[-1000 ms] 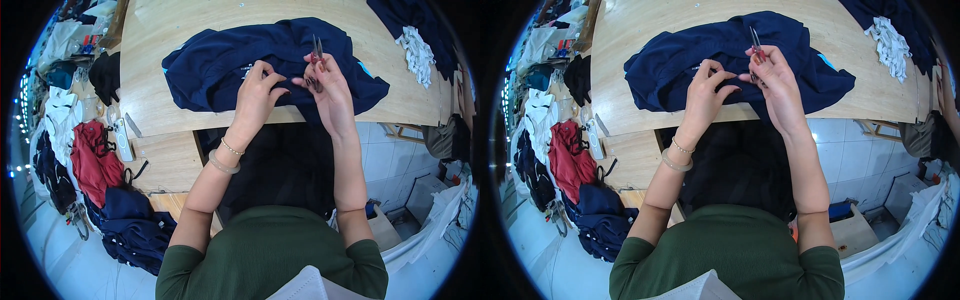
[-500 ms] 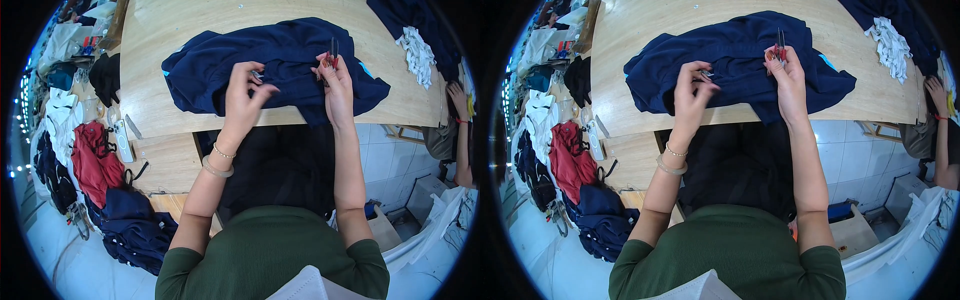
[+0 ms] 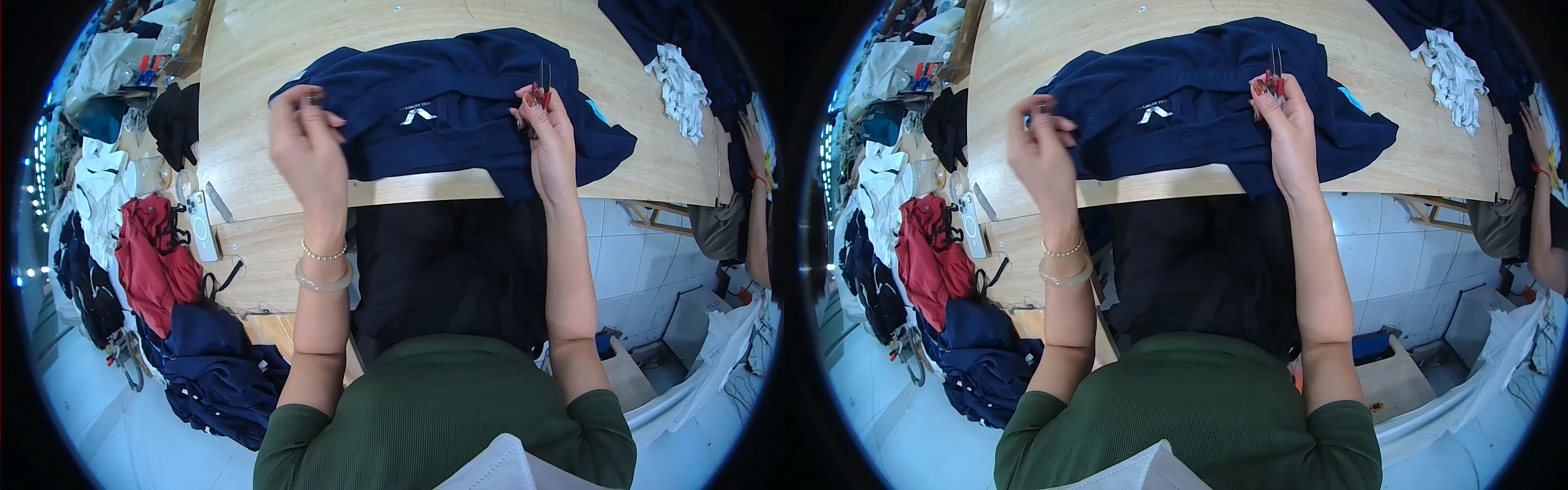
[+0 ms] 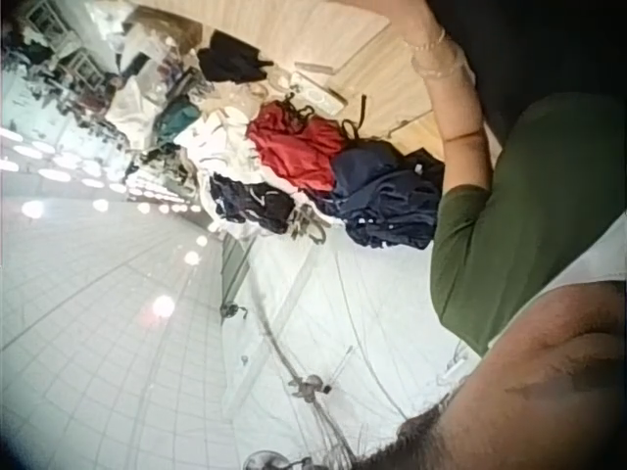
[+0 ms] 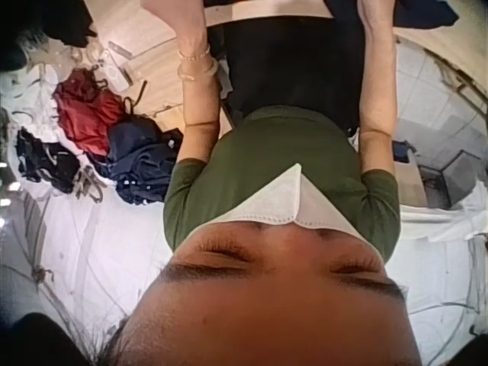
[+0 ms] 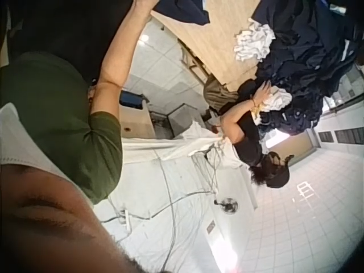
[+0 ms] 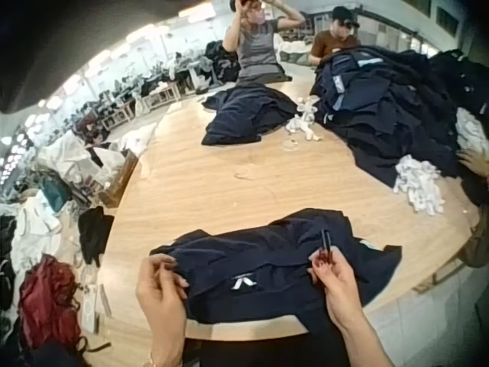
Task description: Trimming loose threads and inspecting a pair of blue athletic shorts on a manufacturing table.
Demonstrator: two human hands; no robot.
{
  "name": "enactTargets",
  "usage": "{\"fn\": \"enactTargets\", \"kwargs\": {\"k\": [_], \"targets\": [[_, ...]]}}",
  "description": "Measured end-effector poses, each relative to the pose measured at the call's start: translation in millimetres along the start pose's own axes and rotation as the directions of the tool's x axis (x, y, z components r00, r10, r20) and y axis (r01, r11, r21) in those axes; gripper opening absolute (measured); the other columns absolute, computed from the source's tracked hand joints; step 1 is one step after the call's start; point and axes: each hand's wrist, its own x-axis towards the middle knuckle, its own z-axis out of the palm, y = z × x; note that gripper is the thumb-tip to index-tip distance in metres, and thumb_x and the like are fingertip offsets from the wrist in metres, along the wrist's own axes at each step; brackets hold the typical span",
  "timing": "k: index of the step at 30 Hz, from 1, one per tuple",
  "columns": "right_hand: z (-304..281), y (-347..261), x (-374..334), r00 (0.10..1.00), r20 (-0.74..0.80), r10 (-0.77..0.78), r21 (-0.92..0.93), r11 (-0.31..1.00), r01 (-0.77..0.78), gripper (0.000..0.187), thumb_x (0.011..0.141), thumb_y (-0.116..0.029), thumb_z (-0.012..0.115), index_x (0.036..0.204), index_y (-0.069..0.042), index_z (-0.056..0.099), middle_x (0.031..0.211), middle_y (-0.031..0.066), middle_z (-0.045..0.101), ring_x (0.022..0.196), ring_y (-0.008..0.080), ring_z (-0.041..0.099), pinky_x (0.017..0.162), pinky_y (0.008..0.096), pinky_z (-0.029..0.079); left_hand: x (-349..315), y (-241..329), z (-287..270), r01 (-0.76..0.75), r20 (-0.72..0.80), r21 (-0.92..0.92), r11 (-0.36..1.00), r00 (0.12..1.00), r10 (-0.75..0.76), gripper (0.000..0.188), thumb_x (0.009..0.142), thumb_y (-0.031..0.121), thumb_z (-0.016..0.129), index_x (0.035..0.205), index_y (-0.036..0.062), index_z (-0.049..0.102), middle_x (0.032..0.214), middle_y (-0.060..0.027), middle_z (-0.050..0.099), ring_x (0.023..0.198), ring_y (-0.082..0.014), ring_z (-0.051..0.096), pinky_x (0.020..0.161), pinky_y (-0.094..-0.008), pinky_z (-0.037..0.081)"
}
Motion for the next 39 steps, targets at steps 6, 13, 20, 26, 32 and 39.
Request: {"fn": "enactTargets", "kwargs": {"k": [6,13,20,26,32,39], "targets": [[5,-2,1,1.0,0.01,-0.005,0.001,1.0,0.005,0.02,0.099,-0.023,0.061,0.107,-0.005,0.06,0.095,-0.0008,0.059,0.086,0.0072,0.05,0.08,0.022,0.04,-42,13,27,-0.443,0.429,0.031,0.896,0.815,0.389,0.019,0.082,0.004,0.074,0.095,0.0012,0.062,0.09,-0.0099,0.059,0.068,-0.0232,0.059,0.058,-0.0327,0.049],[-3,1,1,0.999,0.04,0.027,-0.026,0.999,-0.026,0.021,0.102,-0.021,0.056,0.115,-0.005,0.06,0.11,0.0018,0.062,0.094,0.0096,0.056,0.093,0.0268,0.044,-64,-34,66,-0.35,0.406,0.095,0.932,0.868,0.285,0.02,0.079,0.001,0.077,0.089,-0.0003,0.06,0.091,-0.0077,0.057,0.062,-0.0183,0.054,0.057,-0.0284,0.046],[7,-3,-1,1.0,-0.001,0.0,-0.009,1.0,0.0,0.019,0.1,-0.023,0.06,0.106,-0.006,0.06,0.094,-0.002,0.058,0.084,0.0062,0.049,0.08,0.0213,0.04,-56,-30,54,-0.191,0.561,-0.008,0.982,0.812,0.162,0.013,0.083,0.004,0.071,0.086,0.0006,0.059,0.08,-0.0125,0.058,0.072,-0.0309,0.061,0.064,-0.037,0.051],[0,-9,5,0.996,0.081,0.034,-0.067,0.997,-0.029,0.019,0.1,-0.026,0.059,0.103,-0.007,0.063,0.092,-0.003,0.057,0.079,0.0058,0.047,0.077,0.0206,0.04,-45,-15,50,-0.427,0.565,0.06,0.902,0.76,0.322,0.008,0.089,0.0,0.065,0.092,-0.002,0.059,0.081,-0.012,0.064,0.069,-0.0217,0.064,0.064,-0.029,0.051],[-4,-34,5,0.97,0.219,-0.107,-0.462,0.864,0.199,0.026,0.098,-0.022,0.062,0.111,0.001,0.066,0.088,-0.0005,0.057,0.084,0.0088,0.054,0.078,0.0213,0.043,-32,-21,53,-0.235,0.628,0.043,0.971,0.762,0.157,0.002,0.093,-0.004,0.056,0.094,-0.0028,0.056,0.081,-0.0147,0.066,0.074,-0.0222,0.068,0.068,-0.0289,0.054],[3,-63,-2,0.923,0.381,-0.055,-0.811,0.459,0.362,0.02,0.087,-0.019,0.071,0.101,-0.005,0.066,0.084,0.0071,0.065,0.078,0.019,0.063,0.071,0.0285,0.049,-22,-23,57,-0.123,0.663,0.004,0.992,0.744,0.09,0.005,0.098,-0.001,0.05,0.095,-0.0036,0.053,0.079,-0.016,0.066,0.074,-0.0266,0.068,0.07,-0.0334,0.055]]}}
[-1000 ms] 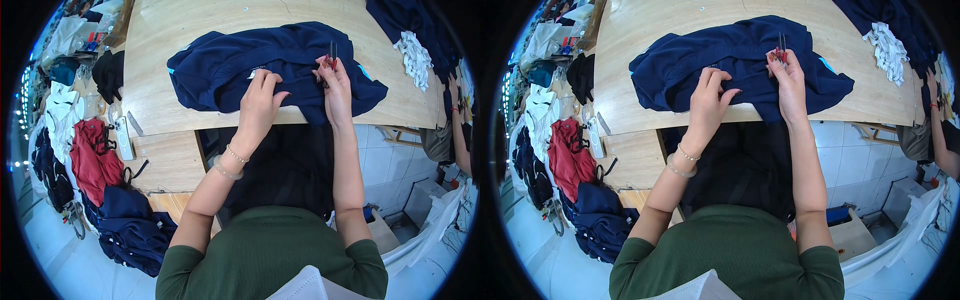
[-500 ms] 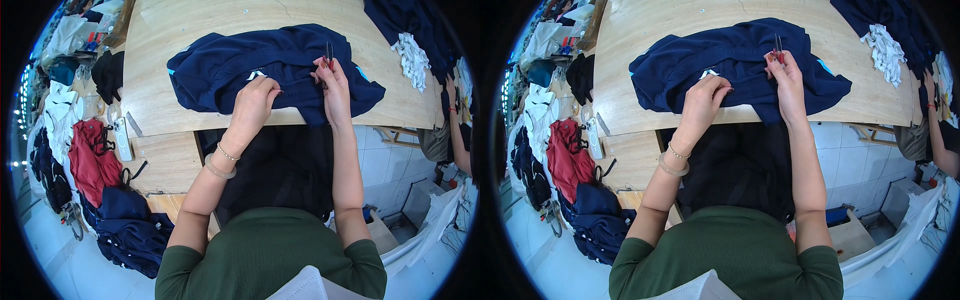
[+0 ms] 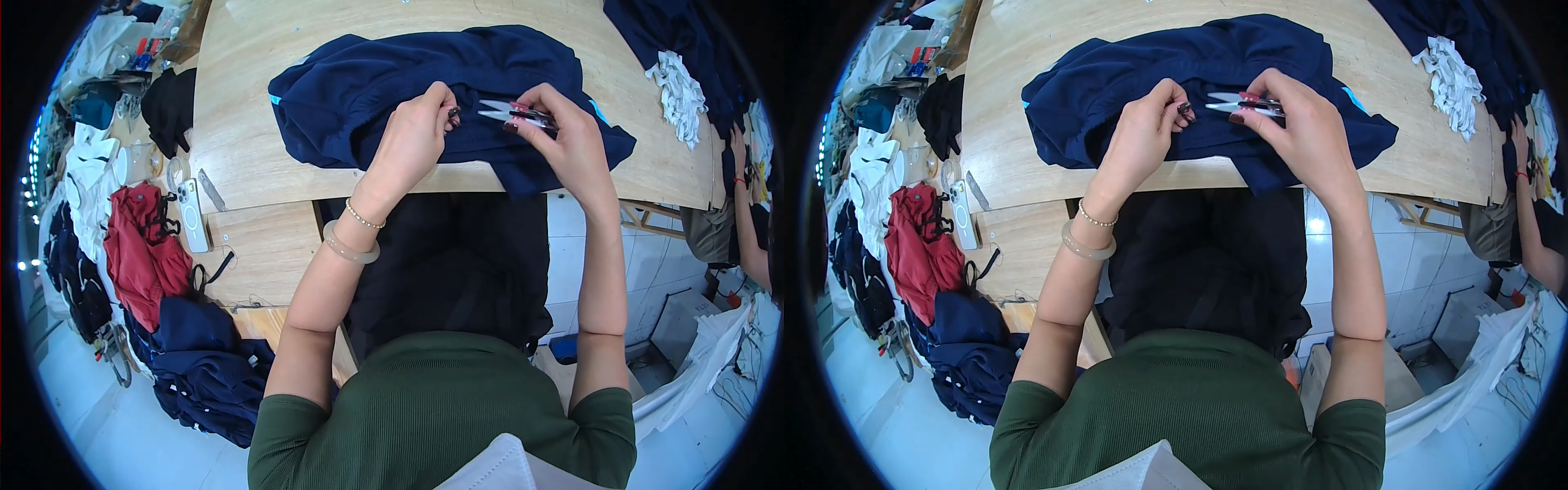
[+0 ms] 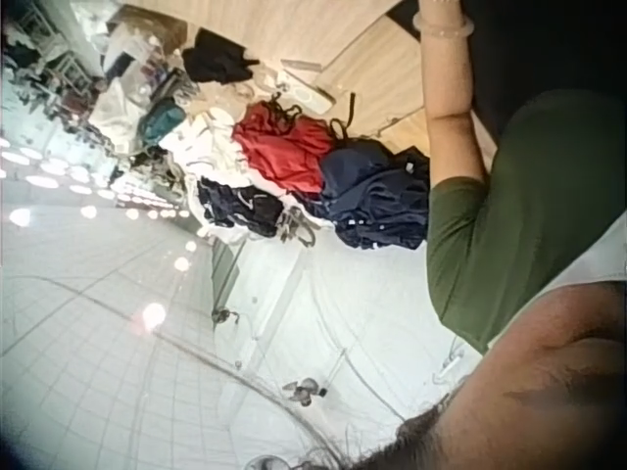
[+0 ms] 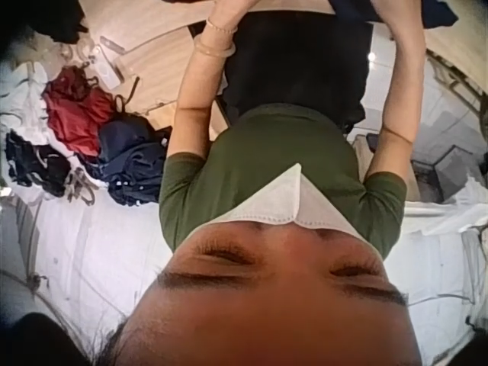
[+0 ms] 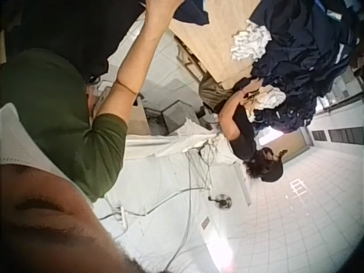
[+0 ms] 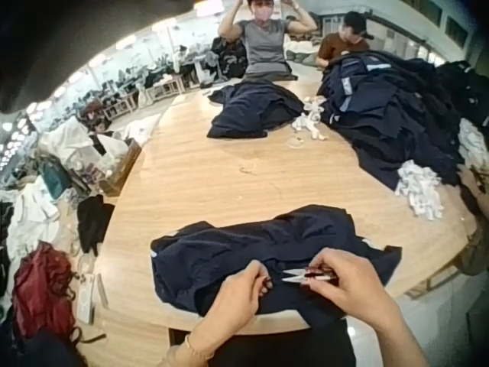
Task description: Trimming loose threads and inspecting a pair of blue athletic shorts on a manufacturing table.
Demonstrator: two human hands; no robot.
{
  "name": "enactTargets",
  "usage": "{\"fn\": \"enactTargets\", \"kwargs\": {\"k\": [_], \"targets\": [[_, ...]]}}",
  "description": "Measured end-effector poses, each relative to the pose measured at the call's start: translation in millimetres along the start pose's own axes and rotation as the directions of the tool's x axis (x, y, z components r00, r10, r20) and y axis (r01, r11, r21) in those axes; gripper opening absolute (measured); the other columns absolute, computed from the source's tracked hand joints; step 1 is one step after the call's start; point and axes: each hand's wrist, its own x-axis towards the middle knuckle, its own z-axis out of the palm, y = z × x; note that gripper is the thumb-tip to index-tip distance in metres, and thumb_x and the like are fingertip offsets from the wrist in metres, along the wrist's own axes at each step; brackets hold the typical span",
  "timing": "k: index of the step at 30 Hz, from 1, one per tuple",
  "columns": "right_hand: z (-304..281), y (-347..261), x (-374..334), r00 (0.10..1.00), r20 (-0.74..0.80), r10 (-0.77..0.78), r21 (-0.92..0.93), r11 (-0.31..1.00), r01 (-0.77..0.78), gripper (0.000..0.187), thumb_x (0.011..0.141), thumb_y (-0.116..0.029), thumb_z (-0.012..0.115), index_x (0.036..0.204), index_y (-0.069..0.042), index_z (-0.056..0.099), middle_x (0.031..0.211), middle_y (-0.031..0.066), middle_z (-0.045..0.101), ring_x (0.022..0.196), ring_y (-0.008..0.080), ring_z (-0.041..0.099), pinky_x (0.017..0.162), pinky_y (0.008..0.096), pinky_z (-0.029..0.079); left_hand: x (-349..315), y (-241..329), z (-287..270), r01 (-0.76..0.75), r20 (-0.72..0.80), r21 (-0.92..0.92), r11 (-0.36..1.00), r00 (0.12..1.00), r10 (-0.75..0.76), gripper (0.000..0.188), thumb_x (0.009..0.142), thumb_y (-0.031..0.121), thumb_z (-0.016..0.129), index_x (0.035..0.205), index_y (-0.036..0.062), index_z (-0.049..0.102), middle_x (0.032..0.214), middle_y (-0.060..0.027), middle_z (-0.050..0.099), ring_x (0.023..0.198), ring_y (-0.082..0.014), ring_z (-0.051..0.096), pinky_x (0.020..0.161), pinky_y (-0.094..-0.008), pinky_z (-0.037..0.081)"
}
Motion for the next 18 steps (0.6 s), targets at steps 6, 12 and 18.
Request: {"fn": "enactTargets", "kwargs": {"k": [6,12,18], "targets": [[8,3,5,0.944,0.028,-0.329,-0.285,0.903,0.323,0.016,0.083,-0.018,0.074,0.087,-0.008,0.063,0.077,0.0036,0.059,0.074,0.0208,0.059,0.064,0.0311,0.048,-1,0,0,-0.019,0.029,0.018,1.0,0.999,0.018,0.007,0.099,-0.002,0.046,0.098,-0.0026,0.053,0.081,-0.0132,0.065,0.076,-0.0203,0.068,0.073,-0.0294,0.055],[12,2,10,0.895,0.079,-0.439,-0.394,0.811,0.432,0.018,0.081,-0.02,0.075,0.089,-0.008,0.063,0.08,0.003,0.055,0.079,0.0196,0.057,0.064,0.031,0.049,-1,1,-1,-0.009,0.026,0.018,1.0,1.0,0.008,0.007,0.1,-0.001,0.046,0.098,-0.0019,0.053,0.081,-0.0128,0.064,0.075,-0.0199,0.067,0.073,-0.0291,0.055],[14,0,13,0.883,0.091,-0.461,-0.426,0.783,0.453,0.018,0.08,-0.019,0.075,0.09,-0.008,0.064,0.083,0.0021,0.056,0.082,0.0182,0.058,0.065,0.0301,0.05,-1,-1,-1,0.01,0.033,0.003,1.0,0.999,-0.01,0.007,0.1,-0.001,0.046,0.098,-0.002,0.053,0.081,-0.0121,0.064,0.075,-0.0188,0.067,0.072,-0.0283,0.055]]}}
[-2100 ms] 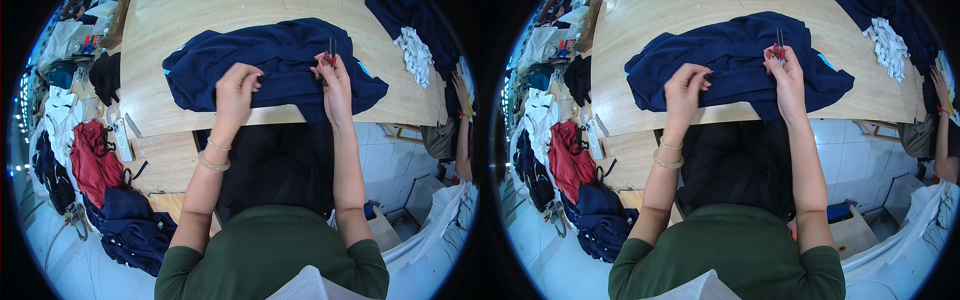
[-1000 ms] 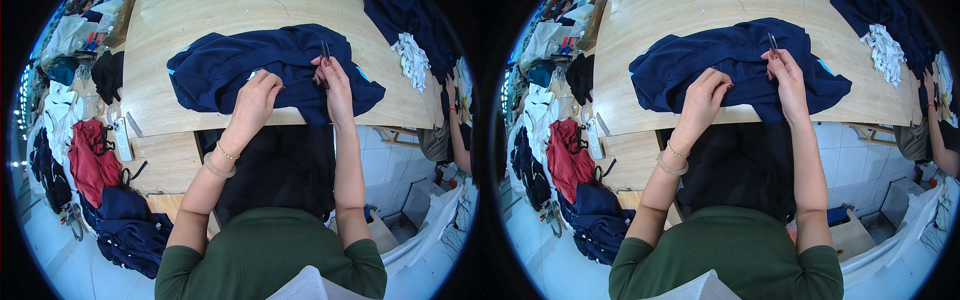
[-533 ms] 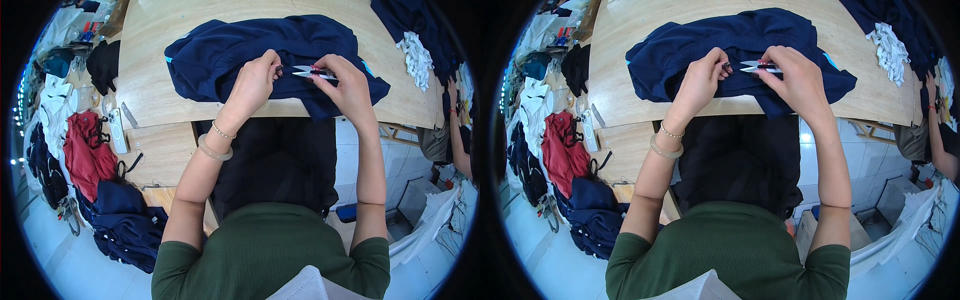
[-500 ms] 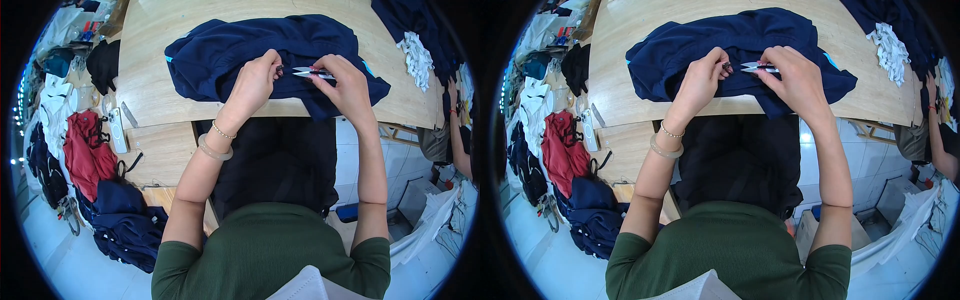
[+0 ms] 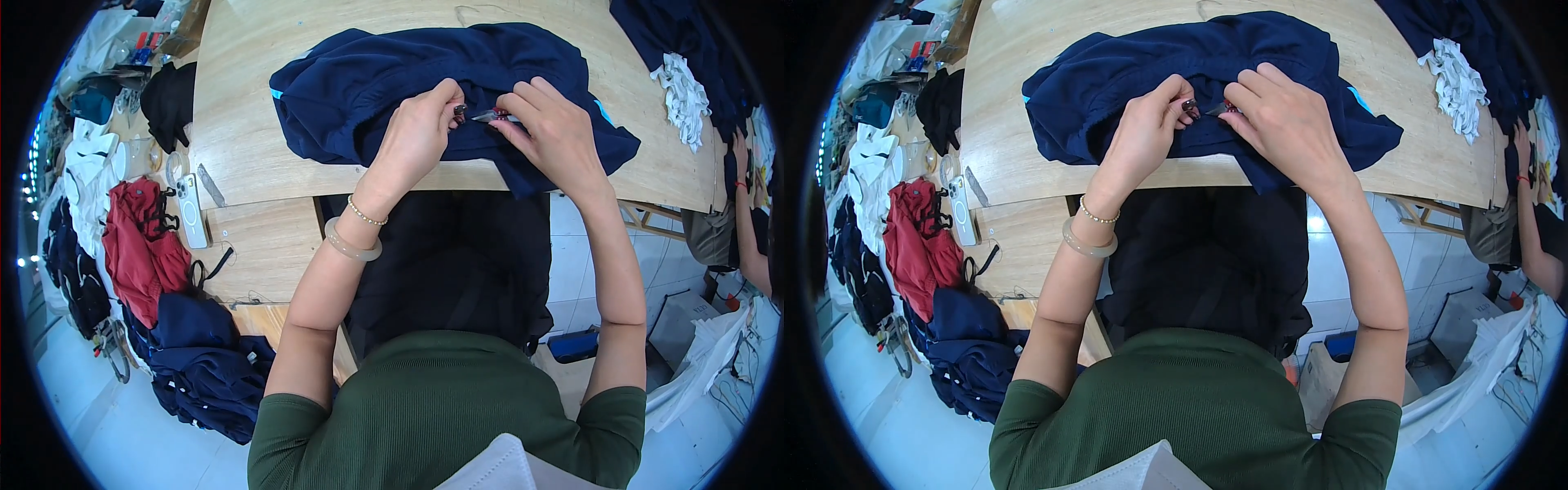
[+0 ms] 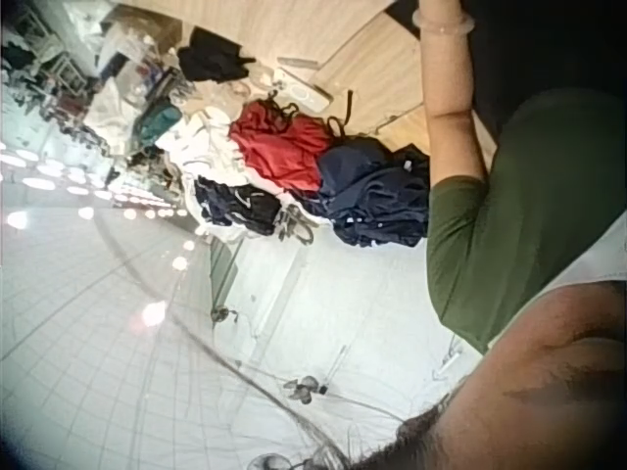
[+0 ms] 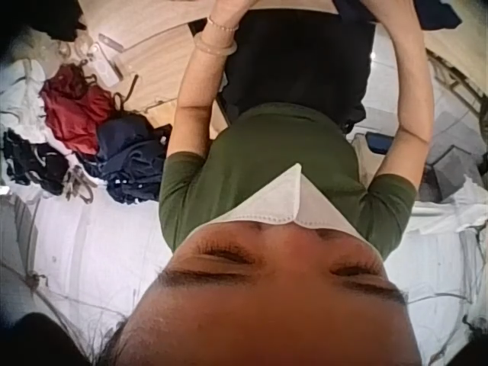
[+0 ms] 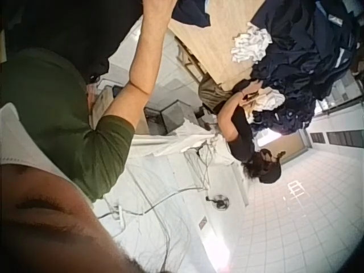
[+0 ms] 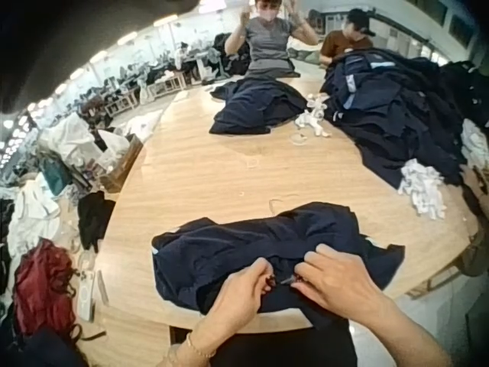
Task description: Trimming loose threads and inspecting a pair of blue athletic shorts on a manufacturing table.
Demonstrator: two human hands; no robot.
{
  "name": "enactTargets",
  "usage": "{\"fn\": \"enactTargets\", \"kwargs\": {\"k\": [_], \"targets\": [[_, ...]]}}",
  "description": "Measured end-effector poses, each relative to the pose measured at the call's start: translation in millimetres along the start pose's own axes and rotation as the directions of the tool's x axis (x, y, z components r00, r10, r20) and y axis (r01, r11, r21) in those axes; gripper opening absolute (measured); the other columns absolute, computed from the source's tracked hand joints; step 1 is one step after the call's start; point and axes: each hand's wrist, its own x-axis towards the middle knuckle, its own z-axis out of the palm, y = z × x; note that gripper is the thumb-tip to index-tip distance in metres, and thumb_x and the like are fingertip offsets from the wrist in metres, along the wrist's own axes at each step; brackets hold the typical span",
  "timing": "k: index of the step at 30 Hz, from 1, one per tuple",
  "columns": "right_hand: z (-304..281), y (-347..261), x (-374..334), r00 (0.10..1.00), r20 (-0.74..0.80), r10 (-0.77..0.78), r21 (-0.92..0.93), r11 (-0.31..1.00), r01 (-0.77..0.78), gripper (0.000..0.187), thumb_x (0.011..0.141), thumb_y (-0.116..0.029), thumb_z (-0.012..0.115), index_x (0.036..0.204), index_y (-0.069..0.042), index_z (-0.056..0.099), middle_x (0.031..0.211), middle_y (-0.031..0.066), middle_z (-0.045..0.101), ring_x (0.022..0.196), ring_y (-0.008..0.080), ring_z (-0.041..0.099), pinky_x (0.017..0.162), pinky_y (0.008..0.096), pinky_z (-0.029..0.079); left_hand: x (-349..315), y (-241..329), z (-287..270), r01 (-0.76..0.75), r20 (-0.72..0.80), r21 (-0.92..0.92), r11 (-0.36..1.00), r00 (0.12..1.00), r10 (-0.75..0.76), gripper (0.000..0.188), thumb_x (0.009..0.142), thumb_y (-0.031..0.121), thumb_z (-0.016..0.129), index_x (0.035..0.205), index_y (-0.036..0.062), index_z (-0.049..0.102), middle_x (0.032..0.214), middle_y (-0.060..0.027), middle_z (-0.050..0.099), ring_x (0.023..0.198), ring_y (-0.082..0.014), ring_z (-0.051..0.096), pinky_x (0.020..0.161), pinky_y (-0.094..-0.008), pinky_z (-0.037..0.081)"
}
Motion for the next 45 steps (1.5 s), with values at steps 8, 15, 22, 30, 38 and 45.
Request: {"fn": "enactTargets", "kwargs": {"k": [8,15,22,30,38,45], "targets": [[4,-4,3,0.999,-0.008,-0.047,0.004,0.999,0.047,0.02,0.078,-0.017,0.076,0.09,-0.007,0.063,0.083,0.003,0.055,0.079,0.0199,0.056,0.064,0.0326,0.048,0,-1,0,-0.002,0.003,0.008,1.0,1.0,0.002,0.008,0.1,-0.001,0.046,0.098,-0.002,0.054,0.082,-0.0114,0.064,0.075,-0.0178,0.066,0.073,-0.0277,0.055],[-3,1,-1,0.999,-0.019,0.035,0.102,0.994,-0.033,0.017,0.079,-0.013,0.075,0.09,-0.006,0.064,0.081,0.004,0.058,0.077,0.0211,0.058,0.064,0.0315,0.047,-6,0,-3,0.061,-0.023,-0.079,0.995,0.998,-0.063,0.007,0.1,0.002,0.049,0.098,-0.001,0.055,0.083,-0.0103,0.066,0.077,-0.0169,0.067,0.073,-0.0272,0.054],[-6,4,-23,0.95,-0.043,0.309,0.3,0.911,-0.282,0.021,0.081,-0.019,0.076,0.095,-0.007,0.066,0.087,0.0036,0.065,0.078,0.0216,0.063,0.066,0.0295,0.049,-20,5,4,-0.187,-0.007,0.298,0.936,0.98,0.198,0.017,0.084,0.006,0.072,0.096,0.0001,0.063,0.087,-0.0103,0.065,0.079,-0.0235,0.065,0.072,-0.0293,0.052],[-3,-3,-24,0.962,-0.01,0.272,0.297,0.92,-0.256,0.026,0.078,-0.022,0.078,0.097,-0.008,0.068,0.085,0.002,0.064,0.081,0.0202,0.062,0.068,0.0302,0.05,-8,0,-3,-0.069,-0.009,0.078,0.995,0.997,0.07,0.008,0.088,0.0,0.063,0.095,-0.0039,0.064,0.082,-0.0135,0.067,0.076,-0.0244,0.067,0.071,-0.0304,0.052],[1,-6,-15,0.987,-0.03,0.159,0.149,0.977,-0.153,0.021,0.078,-0.019,0.077,0.095,-0.009,0.071,0.082,0.0,0.059,0.079,0.0179,0.056,0.064,0.0301,0.049,-3,0,-7,0.085,0.053,-0.021,0.996,0.995,-0.083,0.012,0.092,0.0,0.057,0.099,-0.0069,0.064,0.079,-0.0125,0.069,0.075,-0.0158,0.067,0.071,-0.0281,0.053],[2,-6,-8,0.993,-0.018,0.115,0.084,0.99,-0.114,0.019,0.078,-0.019,0.077,0.093,-0.009,0.072,0.083,0.0002,0.059,0.08,0.0176,0.057,0.065,0.0294,0.05,-1,2,-8,0.142,0.073,-0.07,0.987,0.988,-0.137,0.014,0.094,0.002,0.056,0.099,-0.0069,0.065,0.077,-0.0091,0.066,0.074,-0.0132,0.063,0.072,-0.0272,0.051]]}}
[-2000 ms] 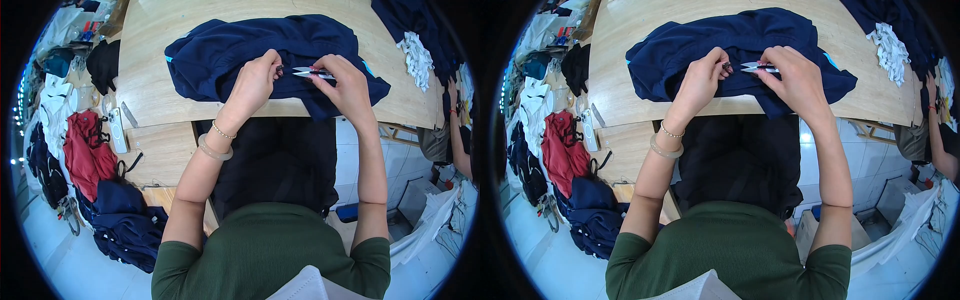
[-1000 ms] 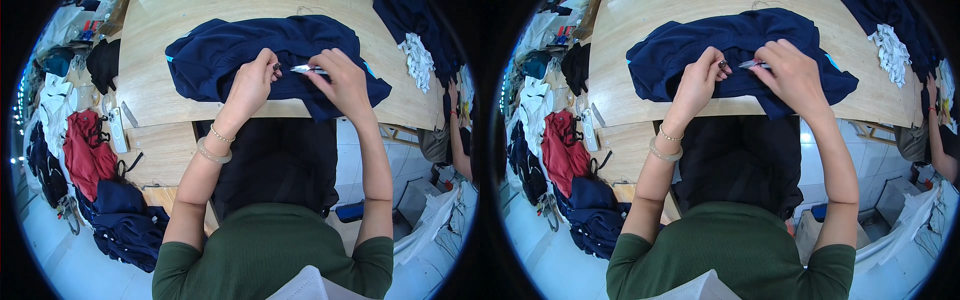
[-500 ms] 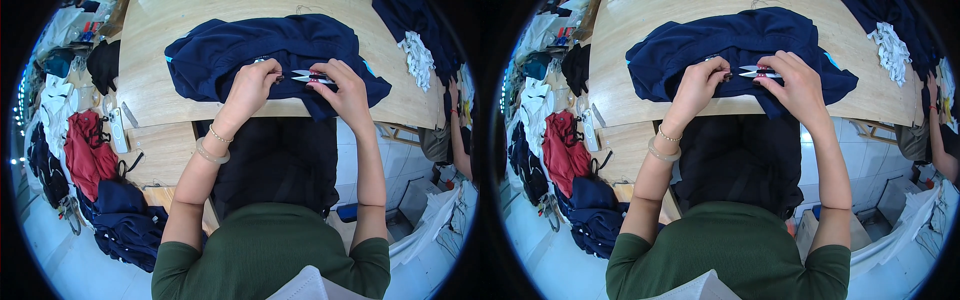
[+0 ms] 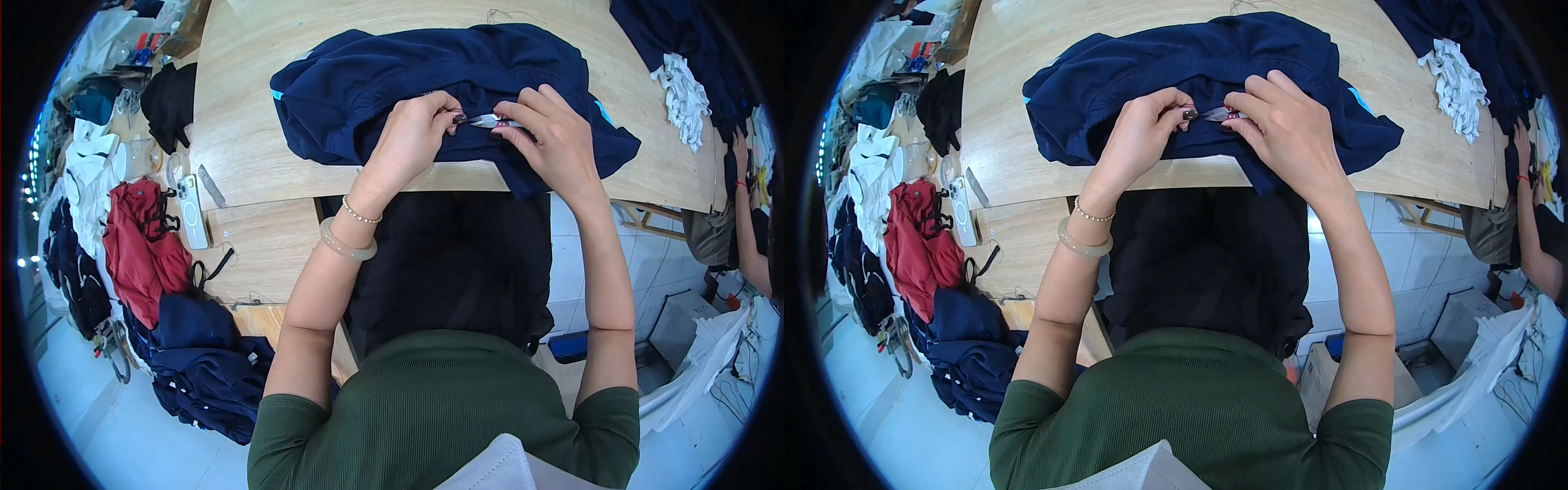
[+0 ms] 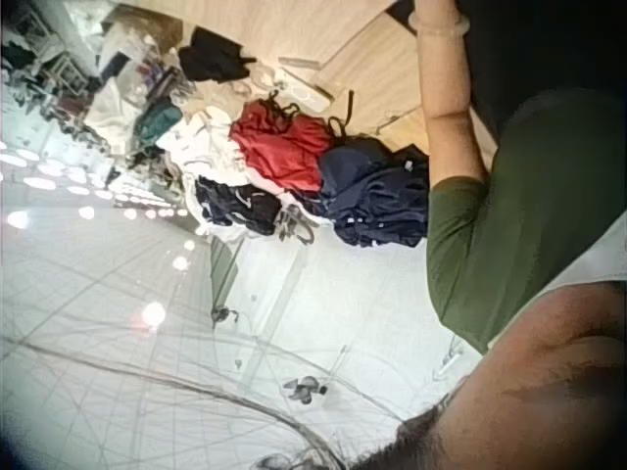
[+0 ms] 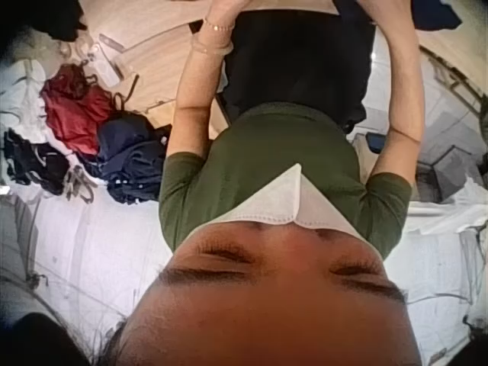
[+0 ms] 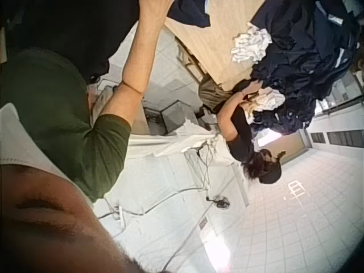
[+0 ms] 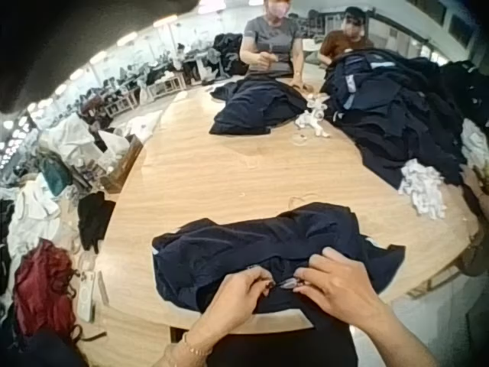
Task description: Trimming loose threads and inspecting a pair of blue athletic shorts on a manufacturing table.
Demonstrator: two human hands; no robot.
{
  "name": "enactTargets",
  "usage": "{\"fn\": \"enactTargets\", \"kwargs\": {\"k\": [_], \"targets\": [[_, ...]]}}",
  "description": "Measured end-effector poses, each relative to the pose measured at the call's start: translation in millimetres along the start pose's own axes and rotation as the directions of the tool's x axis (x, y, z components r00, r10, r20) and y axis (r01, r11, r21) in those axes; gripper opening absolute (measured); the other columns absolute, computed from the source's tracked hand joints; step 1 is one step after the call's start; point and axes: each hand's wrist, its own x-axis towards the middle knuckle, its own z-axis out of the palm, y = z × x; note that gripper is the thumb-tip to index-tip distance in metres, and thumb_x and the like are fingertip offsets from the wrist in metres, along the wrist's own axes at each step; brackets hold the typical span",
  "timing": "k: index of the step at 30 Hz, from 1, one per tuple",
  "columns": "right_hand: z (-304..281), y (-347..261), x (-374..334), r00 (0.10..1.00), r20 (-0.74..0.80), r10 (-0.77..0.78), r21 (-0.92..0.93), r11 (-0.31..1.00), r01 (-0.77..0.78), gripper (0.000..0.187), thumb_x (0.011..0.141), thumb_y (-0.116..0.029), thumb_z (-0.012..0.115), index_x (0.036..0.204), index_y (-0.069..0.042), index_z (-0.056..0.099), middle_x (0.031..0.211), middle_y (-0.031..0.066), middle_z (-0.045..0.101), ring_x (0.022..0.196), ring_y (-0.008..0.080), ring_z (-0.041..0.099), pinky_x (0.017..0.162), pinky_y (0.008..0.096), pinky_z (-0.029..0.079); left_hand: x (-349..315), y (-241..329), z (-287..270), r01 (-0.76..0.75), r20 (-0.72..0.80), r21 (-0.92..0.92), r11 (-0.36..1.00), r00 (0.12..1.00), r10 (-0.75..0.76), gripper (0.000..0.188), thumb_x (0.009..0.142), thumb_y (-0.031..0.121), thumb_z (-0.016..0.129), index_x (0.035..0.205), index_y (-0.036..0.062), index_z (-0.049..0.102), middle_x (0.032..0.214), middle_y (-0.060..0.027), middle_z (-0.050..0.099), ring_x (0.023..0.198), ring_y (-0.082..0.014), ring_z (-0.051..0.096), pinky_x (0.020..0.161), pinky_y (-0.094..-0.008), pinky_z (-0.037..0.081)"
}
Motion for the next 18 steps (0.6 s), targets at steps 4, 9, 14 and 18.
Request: {"fn": "enactTargets", "kwargs": {"k": [4,9,14,18], "targets": [[0.2,-0.3,3.1,0.999,0.013,-0.032,-0.03,0.999,0.033,0.019,0.078,-0.018,0.077,0.093,-0.008,0.072,0.083,0.0004,0.059,0.081,0.0175,0.057,0.065,0.029,0.051,0.0,-0.3,0.0,0.025,-0.004,-0.02,0.999,1.0,-0.026,0.013,0.095,0.002,0.056,0.099,-0.0066,0.065,0.077,-0.0082,0.066,0.074,-0.0125,0.063,0.073,-0.0268,0.051],[0.6,0.3,2.6,0.999,0.012,-0.038,-0.032,0.999,0.038,0.018,0.078,-0.018,0.077,0.092,-0.008,0.072,0.082,0.0008,0.058,0.08,0.0175,0.057,0.065,0.0296,0.05,-1.0,3.1,-5.4,0.035,0.029,-0.013,0.999,0.999,-0.035,0.012,0.093,0.001,0.059,0.099,-0.0064,0.066,0.077,-0.0082,0.068,0.074,-0.0127,0.063,0.072,-0.0274,0.052],[4.3,1.2,0.6,0.999,0.017,-0.04,-0.025,0.999,0.04,0.018,0.078,-0.018,0.077,0.091,-0.007,0.071,0.082,0.0009,0.058,0.08,0.0176,0.057,0.064,0.0301,0.05,-1.5,0.4,-4.0,-0.077,0.034,0.113,0.991,0.997,0.074,0.014,0.091,0.002,0.062,0.101,-0.0056,0.067,0.082,-0.013,0.071,0.075,-0.0199,0.068,0.072,-0.0303,0.053],[6.3,2.7,-1.7,1.0,0.024,-0.012,0.007,1.0,0.012,0.018,0.078,-0.018,0.077,0.091,-0.008,0.071,0.082,0.0007,0.058,0.08,0.0179,0.057,0.065,0.0302,0.05,-2.6,1.5,-2.3,-0.215,0.03,0.36,0.908,0.975,0.219,0.011,0.091,0.002,0.061,0.098,-0.0052,0.066,0.085,-0.0176,0.07,0.077,-0.0295,0.068,0.072,-0.0338,0.053]]}}
